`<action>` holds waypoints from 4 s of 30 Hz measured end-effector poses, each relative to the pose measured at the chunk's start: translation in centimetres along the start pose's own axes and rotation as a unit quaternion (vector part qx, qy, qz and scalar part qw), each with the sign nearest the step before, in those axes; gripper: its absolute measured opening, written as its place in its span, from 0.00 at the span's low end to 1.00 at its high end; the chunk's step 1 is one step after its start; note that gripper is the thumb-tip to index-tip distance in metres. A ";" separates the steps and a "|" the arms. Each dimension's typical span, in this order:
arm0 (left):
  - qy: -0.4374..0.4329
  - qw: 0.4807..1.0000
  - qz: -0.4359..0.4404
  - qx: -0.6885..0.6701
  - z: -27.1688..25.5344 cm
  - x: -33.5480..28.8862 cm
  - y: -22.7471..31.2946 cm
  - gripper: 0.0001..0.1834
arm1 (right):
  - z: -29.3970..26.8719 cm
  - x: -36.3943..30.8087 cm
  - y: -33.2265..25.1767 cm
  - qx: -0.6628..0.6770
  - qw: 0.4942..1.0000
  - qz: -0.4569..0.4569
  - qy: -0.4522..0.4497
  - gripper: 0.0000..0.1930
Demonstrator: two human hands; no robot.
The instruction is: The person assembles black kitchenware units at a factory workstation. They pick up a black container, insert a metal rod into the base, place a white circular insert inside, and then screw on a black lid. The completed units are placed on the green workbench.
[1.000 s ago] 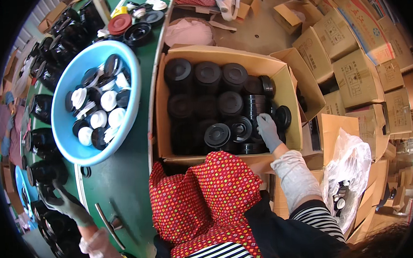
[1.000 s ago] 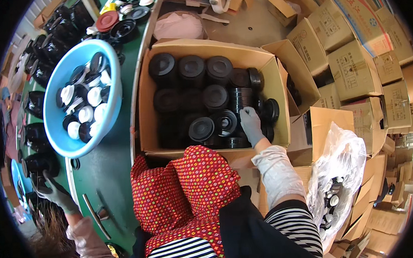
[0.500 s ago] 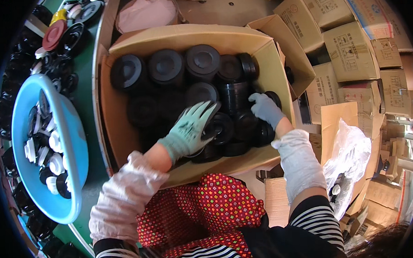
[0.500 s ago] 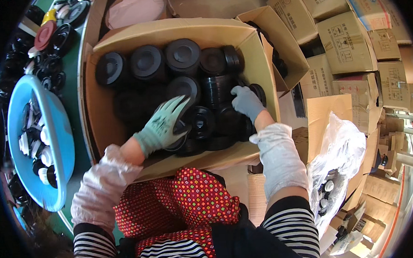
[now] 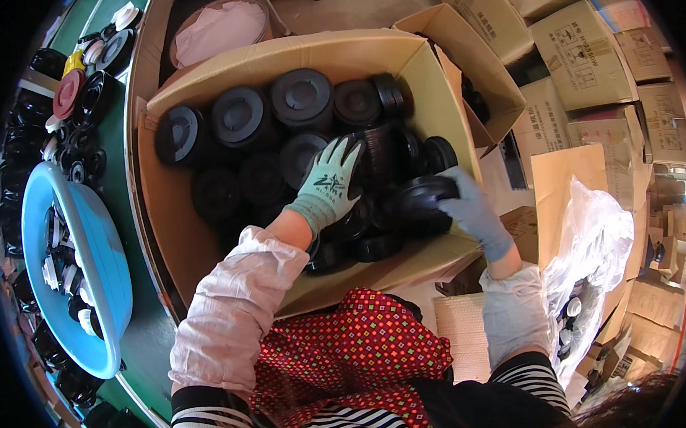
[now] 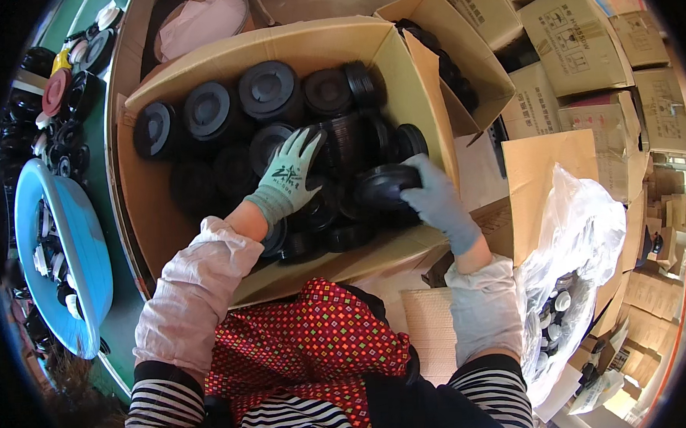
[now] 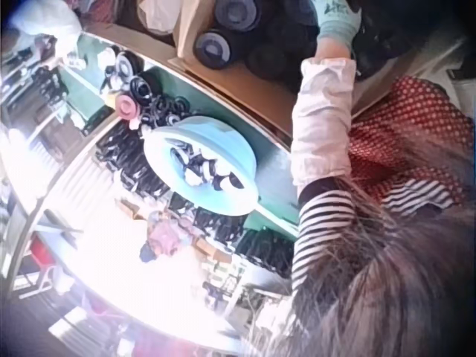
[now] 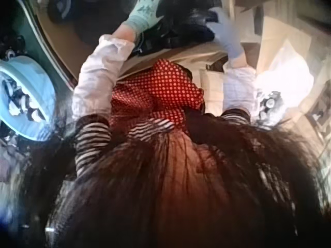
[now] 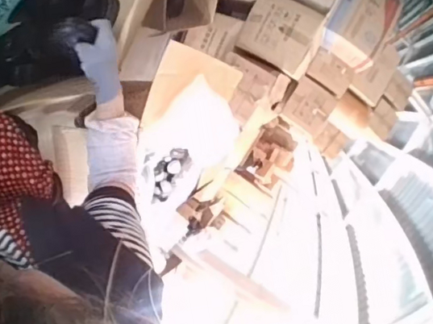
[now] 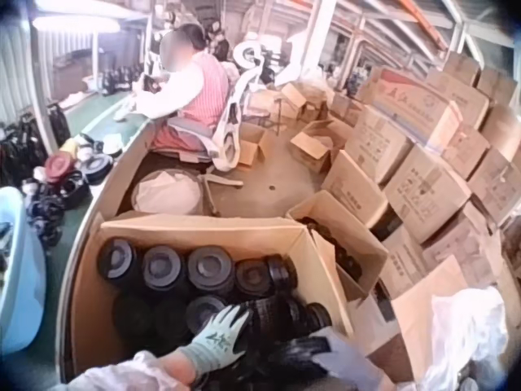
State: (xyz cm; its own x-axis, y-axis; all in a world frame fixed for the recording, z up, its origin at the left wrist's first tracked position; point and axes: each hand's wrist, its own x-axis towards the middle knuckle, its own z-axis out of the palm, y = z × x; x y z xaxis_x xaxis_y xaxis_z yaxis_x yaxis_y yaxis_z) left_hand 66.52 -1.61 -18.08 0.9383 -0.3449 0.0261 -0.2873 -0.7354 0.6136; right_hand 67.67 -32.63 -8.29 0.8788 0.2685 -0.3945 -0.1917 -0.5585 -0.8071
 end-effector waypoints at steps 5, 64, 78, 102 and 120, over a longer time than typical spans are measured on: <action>0.001 0.997 -0.003 0.080 0.1 5.3 -0.3 0.55 | 0.6 1.8 5.8 0.684 0.701 0.069 -0.191 0.33; 0.594 0.499 -0.193 -0.601 -14.1 -52.5 10.0 0.38 | 42.4 -18.5 -29.1 0.053 0.838 -0.272 -0.470 0.26; 0.648 0.626 -0.235 -0.365 -12.1 -49.8 9.1 0.37 | 46.3 -20.2 -24.8 -0.006 0.858 -0.513 0.017 0.12; 0.520 0.823 -0.202 0.107 -19.5 -38.4 19.4 0.31 | 15.6 13.9 2.6 0.131 0.984 0.021 0.117 0.22; -0.172 0.922 -0.344 0.036 0.5 -2.3 0.7 0.56 | 13.0 31.3 7.0 -0.506 0.770 -0.336 -0.193 0.15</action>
State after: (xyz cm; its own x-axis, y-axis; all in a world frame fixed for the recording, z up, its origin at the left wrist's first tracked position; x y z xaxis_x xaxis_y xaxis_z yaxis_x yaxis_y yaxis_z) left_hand 64.09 -1.60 -18.13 0.7905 0.0631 -0.6092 0.3304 -0.8815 0.3373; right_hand 88.12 -17.92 -31.96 0.3973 0.8687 -0.2956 0.8613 -0.4643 -0.2067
